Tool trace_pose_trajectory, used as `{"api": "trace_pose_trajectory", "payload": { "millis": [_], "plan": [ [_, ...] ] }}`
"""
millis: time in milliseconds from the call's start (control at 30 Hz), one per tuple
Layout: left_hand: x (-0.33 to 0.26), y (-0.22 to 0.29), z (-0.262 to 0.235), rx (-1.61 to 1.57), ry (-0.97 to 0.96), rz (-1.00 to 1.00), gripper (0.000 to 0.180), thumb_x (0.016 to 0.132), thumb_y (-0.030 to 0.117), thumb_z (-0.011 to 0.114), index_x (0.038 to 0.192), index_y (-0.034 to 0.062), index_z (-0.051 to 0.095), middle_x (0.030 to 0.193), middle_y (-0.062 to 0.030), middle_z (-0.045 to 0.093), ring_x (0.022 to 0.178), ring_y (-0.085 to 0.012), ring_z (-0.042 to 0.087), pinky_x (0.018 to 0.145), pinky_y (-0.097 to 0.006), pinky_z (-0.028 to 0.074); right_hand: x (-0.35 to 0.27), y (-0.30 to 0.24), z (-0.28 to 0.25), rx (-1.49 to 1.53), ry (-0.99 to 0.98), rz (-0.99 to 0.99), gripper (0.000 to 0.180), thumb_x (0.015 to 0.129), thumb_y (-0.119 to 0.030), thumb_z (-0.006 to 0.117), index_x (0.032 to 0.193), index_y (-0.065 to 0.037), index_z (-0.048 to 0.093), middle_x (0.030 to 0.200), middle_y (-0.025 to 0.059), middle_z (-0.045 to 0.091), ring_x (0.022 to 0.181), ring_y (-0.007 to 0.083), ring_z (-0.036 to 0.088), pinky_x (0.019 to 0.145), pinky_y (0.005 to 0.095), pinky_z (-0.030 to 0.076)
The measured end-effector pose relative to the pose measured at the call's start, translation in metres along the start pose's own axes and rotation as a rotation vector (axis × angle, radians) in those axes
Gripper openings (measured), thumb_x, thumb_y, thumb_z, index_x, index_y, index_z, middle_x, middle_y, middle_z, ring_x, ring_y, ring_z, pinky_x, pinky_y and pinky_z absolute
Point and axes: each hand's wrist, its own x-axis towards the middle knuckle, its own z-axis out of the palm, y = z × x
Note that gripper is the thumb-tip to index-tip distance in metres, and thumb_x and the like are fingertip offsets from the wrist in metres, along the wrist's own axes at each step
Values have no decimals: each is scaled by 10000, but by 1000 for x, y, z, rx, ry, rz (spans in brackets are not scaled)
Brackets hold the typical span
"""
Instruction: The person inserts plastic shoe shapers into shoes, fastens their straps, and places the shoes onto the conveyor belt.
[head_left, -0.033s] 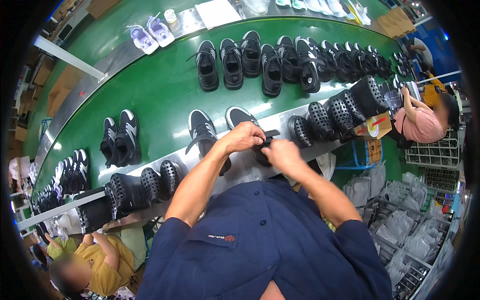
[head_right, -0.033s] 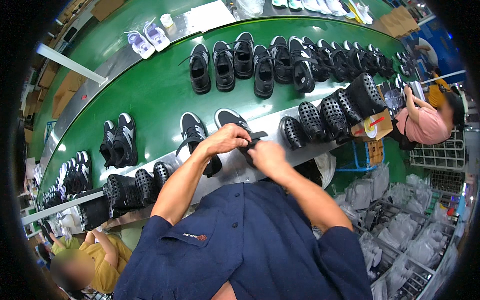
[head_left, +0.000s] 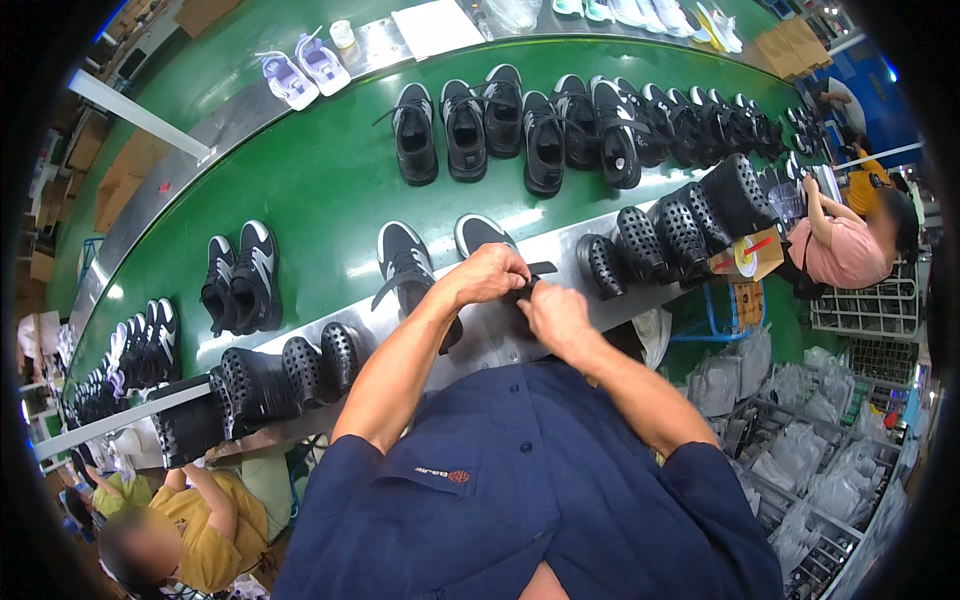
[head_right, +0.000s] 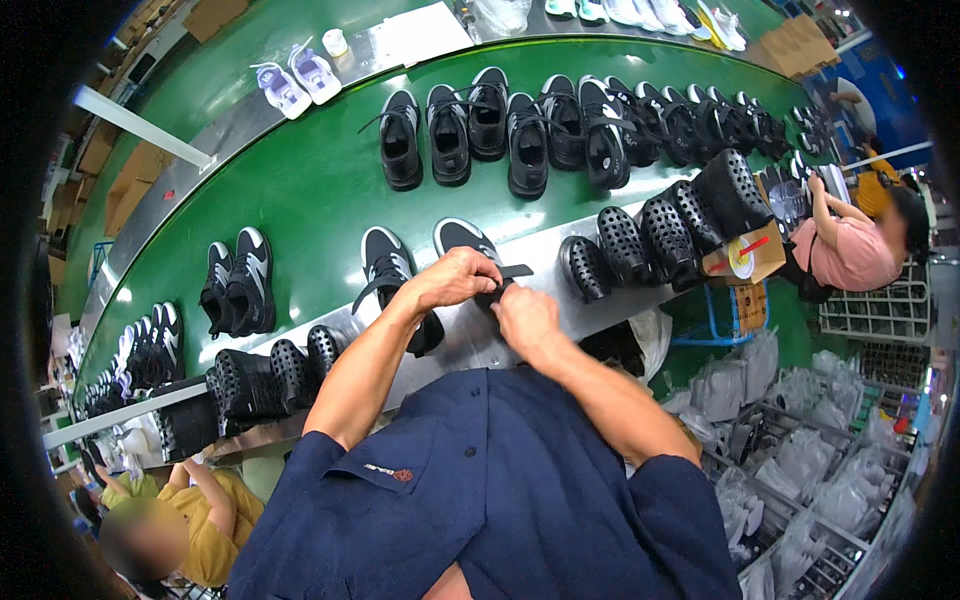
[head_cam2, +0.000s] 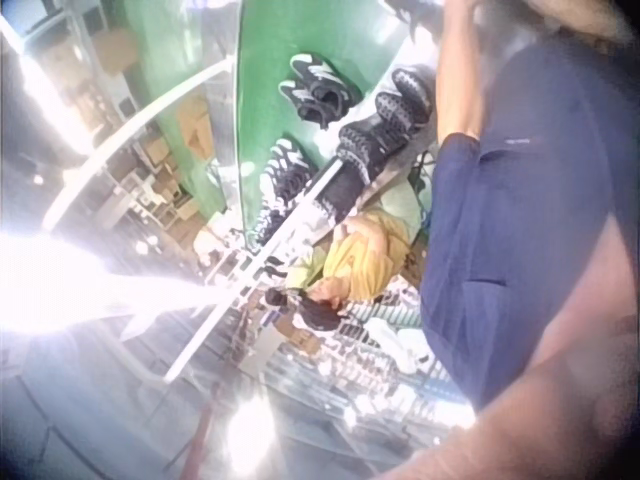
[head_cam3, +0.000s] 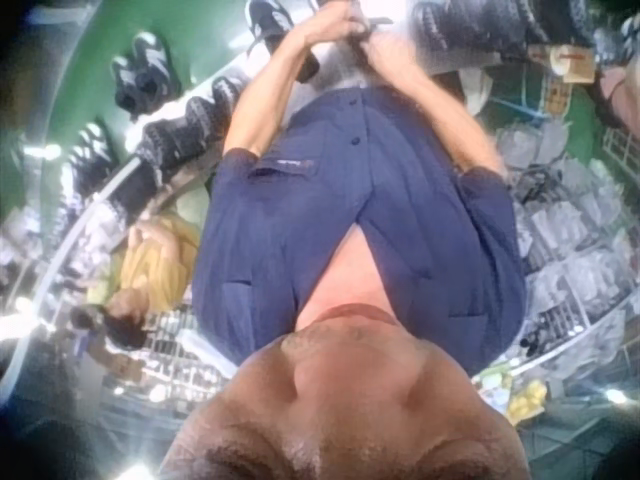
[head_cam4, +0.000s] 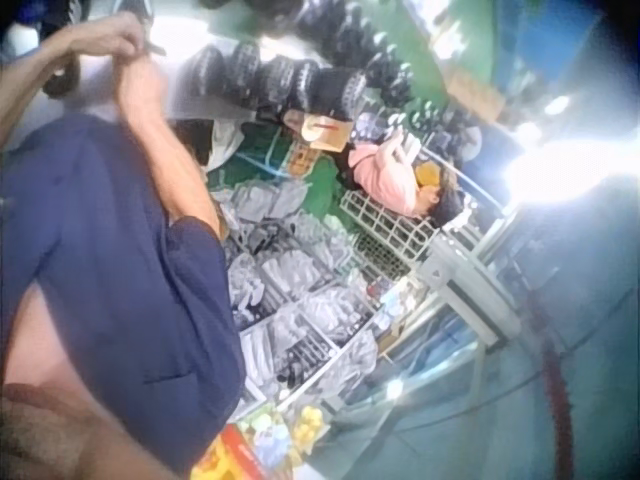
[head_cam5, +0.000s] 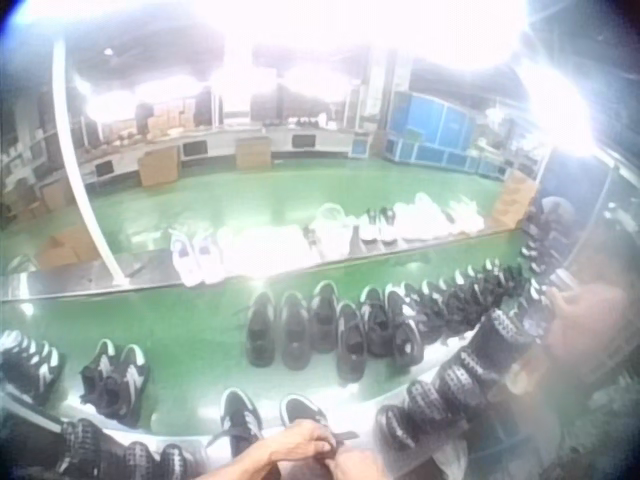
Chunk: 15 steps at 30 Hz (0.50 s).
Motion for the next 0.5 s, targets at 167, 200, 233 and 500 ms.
{"api": "trace_pose_trajectory", "payload": {
  "millis": [167,200,233,500],
  "plan": [
    [5,-16,10,-145,59,-50,190,831,83,681,991,-1,741,864,-130,730,836,-209,691,753,-342,527,-1,10,58,33,313,-113,334,837,-270,760,888,19,601,834,225,685,798,387,691,702,485,552],
    [0,-8,11,-125,105,-30,179,843,78,685,999,11,740,905,-111,706,859,-190,667,773,-329,520,-2,19,61,165,259,-82,343,841,-265,747,986,17,614,869,206,677,833,401,677,729,492,539],
    [-10,-7,11,-103,163,-18,169,854,74,690,1007,23,740,946,-92,681,883,-171,643,793,-317,514,-1,14,51,298,198,-62,378,846,-260,734,1083,15,627,904,186,669,868,414,662,755,498,527],
    [-50,3,77,-15,482,-530,1072,743,165,810,1578,52,146,955,-314,672,922,-473,670,861,-508,530,23,31,43,226,39,-24,436,816,-159,746,1121,64,528,926,253,680,886,471,660,803,522,527]
  ]
}}
